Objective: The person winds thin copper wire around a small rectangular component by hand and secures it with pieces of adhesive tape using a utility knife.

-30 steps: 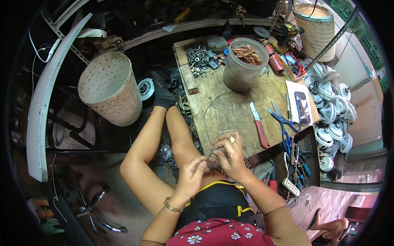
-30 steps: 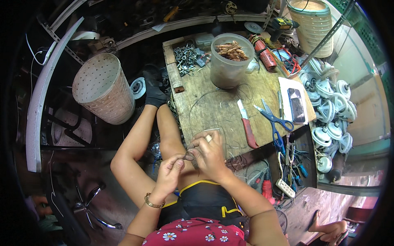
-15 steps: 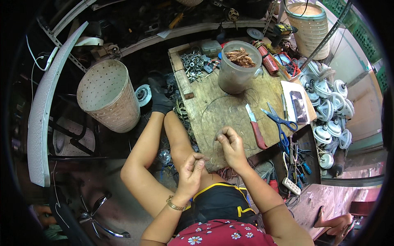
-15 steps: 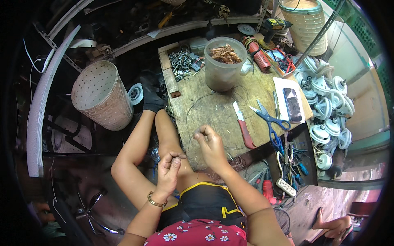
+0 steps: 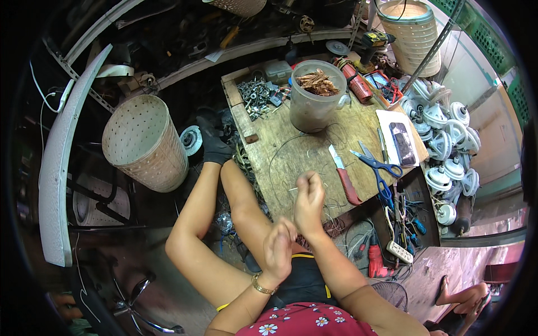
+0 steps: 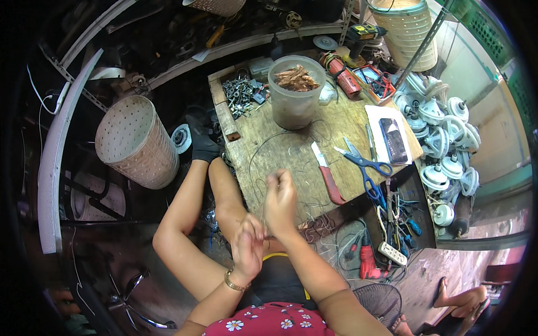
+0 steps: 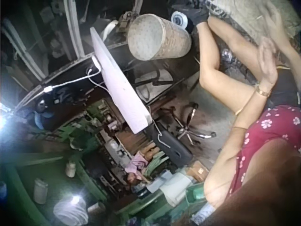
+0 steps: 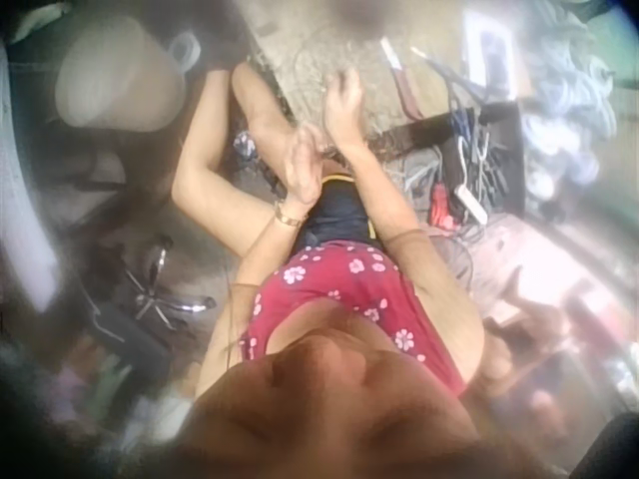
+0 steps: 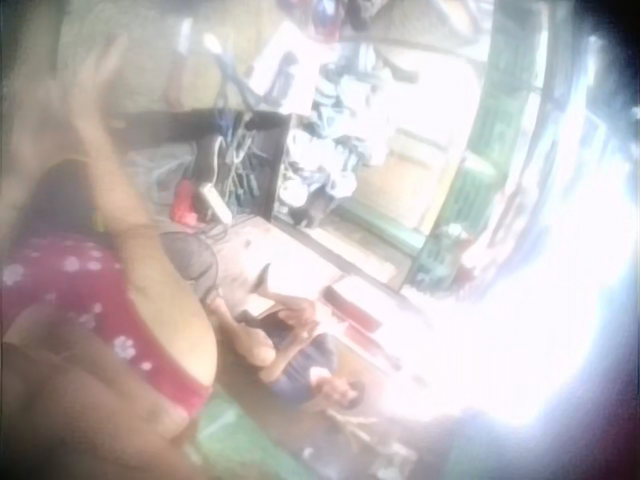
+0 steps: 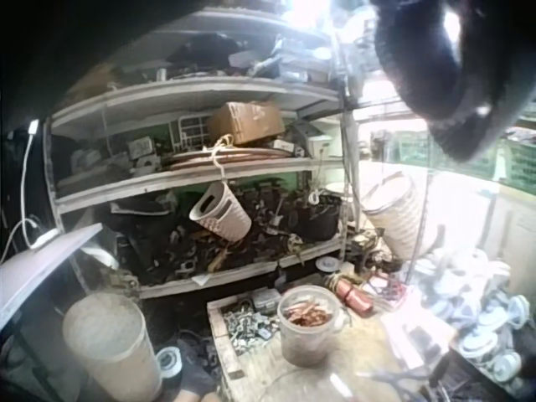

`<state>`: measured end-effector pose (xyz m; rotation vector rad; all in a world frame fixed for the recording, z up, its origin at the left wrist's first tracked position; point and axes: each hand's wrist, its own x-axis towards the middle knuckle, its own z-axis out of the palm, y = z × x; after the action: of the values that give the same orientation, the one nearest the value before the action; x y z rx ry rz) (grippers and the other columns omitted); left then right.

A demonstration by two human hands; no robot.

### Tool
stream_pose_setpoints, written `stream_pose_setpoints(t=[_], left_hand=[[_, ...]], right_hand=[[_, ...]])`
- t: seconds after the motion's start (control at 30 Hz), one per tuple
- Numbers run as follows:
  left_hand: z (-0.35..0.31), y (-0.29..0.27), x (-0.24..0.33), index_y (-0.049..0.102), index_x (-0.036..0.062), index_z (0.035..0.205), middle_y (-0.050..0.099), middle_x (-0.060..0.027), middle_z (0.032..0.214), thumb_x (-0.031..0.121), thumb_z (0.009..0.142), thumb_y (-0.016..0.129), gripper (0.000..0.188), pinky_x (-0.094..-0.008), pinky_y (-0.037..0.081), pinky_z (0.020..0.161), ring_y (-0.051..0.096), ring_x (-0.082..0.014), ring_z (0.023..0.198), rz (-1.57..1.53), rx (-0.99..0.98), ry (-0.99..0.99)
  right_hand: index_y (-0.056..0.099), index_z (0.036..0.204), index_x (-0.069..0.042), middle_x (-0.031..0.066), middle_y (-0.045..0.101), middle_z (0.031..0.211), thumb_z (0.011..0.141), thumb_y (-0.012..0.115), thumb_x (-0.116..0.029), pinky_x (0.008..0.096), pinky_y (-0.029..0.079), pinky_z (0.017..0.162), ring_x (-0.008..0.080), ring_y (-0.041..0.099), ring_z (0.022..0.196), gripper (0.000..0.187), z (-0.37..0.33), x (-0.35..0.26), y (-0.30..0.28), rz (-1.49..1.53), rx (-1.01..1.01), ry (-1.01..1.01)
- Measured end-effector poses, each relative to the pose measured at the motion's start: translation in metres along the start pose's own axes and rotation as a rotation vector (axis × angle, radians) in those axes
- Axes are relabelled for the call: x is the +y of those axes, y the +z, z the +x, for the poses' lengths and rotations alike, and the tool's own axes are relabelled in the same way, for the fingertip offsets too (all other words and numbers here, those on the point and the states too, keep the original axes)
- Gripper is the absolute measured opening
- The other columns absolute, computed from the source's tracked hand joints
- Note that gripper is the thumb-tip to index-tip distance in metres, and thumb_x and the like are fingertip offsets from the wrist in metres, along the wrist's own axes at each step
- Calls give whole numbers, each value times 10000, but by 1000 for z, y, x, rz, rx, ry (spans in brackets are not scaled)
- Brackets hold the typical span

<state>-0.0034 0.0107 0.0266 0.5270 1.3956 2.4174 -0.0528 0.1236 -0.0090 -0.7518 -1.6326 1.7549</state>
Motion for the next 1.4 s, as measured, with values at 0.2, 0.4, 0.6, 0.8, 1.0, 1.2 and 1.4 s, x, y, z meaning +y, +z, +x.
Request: stream_pose_setpoints(t=[0.2, 0.4, 0.6, 0.8, 1.0, 1.2, 1.4], left_hand=[[-14, -26, 6, 308, 130, 642, 347, -13, 676, 299, 953, 431, 375, -276, 332, 660, 361, -140, 671, -477, 296, -215], [0, -61, 17, 328, 138, 690, 314, 0, 600, 356, 938, 461, 356, -268, 344, 621, 338, -123, 602, -554, 113, -200], [-11, -50, 20, 378, 109, 839, 350, 15, 587, 242, 913, 542, 223, -236, 340, 566, 332, -87, 543, -282, 94, -279], [-9, -64, 11, 597, -9, 993, 609, -20, 758, 70, 848, 617, 166, -184, 413, 625, 517, -38, 685, 607, 184, -269], [13, -48, 9, 656, -29, 853, 656, -47, 761, 56, 846, 619, 94, -201, 428, 594, 550, -63, 656, 669, 294, -182], [16, -47, -27, 649, -34, 852, 623, -117, 628, 45, 810, 640, 90, -238, 447, 525, 584, -90, 562, 899, 229, -89], [12, -46, -20, 648, -39, 854, 661, -160, 734, 13, 792, 637, 82, -274, 507, 594, 666, -209, 655, 953, 172, -93]], right_hand=[[531, 913, 10, 28, 540, 799, 862, 576, -100, 237, 418, 659, 97, 507, 695, 129, 65, -9, -44, 59, -245, 35], [551, 928, -7, 34, 555, 775, 869, 564, -107, 219, 411, 575, 113, 518, 644, 117, 10, -22, -71, -414, -651, -254], [581, 936, -24, 38, 559, 733, 951, 486, -256, 187, 358, 470, 73, 457, 512, 251, -24, -15, -29, 505, -768, 759], [558, 939, -60, 54, 570, 696, 943, 500, -272, 205, 370, 427, 75, 464, 500, 220, 12, -54, -11, 513, -679, 460], [562, 984, -50, 72, 553, 607, 952, 474, -253, 215, 382, 431, 117, 491, 486, 223, 61, -36, -33, 576, -726, 308], [581, 1067, -16, 143, 591, 769, 823, 636, -215, 360, 464, 620, 289, 569, 633, 319, 78, 37, -91, -756, -219, -209], [590, 1088, -47, 176, 575, 979, 701, 737, -213, 421, 428, 812, 345, 538, 971, 446, 61, 15, -106, -1319, -54, -288]])
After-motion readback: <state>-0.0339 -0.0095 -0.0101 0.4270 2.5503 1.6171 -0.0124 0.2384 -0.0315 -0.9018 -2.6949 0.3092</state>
